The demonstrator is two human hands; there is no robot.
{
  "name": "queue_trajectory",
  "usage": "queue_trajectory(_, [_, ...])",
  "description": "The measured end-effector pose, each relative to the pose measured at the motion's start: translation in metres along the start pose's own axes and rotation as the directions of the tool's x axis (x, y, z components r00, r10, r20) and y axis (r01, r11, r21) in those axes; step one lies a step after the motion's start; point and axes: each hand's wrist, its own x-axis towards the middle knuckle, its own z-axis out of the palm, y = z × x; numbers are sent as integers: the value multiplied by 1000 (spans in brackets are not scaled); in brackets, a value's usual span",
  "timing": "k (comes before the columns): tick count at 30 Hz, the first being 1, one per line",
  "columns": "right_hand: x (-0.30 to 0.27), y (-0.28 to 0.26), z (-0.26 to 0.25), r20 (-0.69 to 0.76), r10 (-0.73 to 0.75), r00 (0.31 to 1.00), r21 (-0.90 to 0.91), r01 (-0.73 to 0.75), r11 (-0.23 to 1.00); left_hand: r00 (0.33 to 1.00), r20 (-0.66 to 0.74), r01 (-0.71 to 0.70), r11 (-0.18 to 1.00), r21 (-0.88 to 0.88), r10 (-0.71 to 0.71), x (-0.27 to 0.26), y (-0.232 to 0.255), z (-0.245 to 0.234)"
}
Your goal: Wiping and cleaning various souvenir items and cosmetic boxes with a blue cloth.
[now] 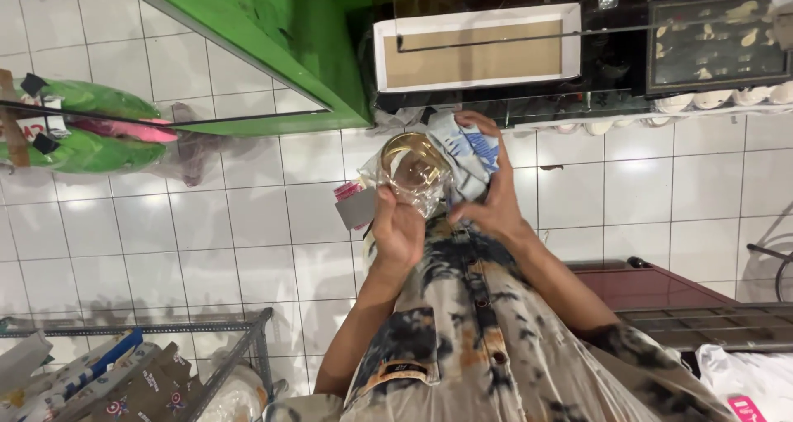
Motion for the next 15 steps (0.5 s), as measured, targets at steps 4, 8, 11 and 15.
queue_trajectory(4, [-9,11,0,-59,-108,992,-82,103,991,999,8,47,974,223,-50,2,5,16])
queue_trajectory(8, [-12,3,-5,-122,-6,992,83,16,996,984,169,-3,941,338,-57,8,15,38])
queue_trajectory(11, [-11,-10,-8,-109,23,994,132,-8,991,978,143,84,915,394,-151,12,25,41])
queue_trajectory(15, [-38,18,-30,-93,171,981,172,-154,973,951,280,-79,772,631,-131,19,46,65])
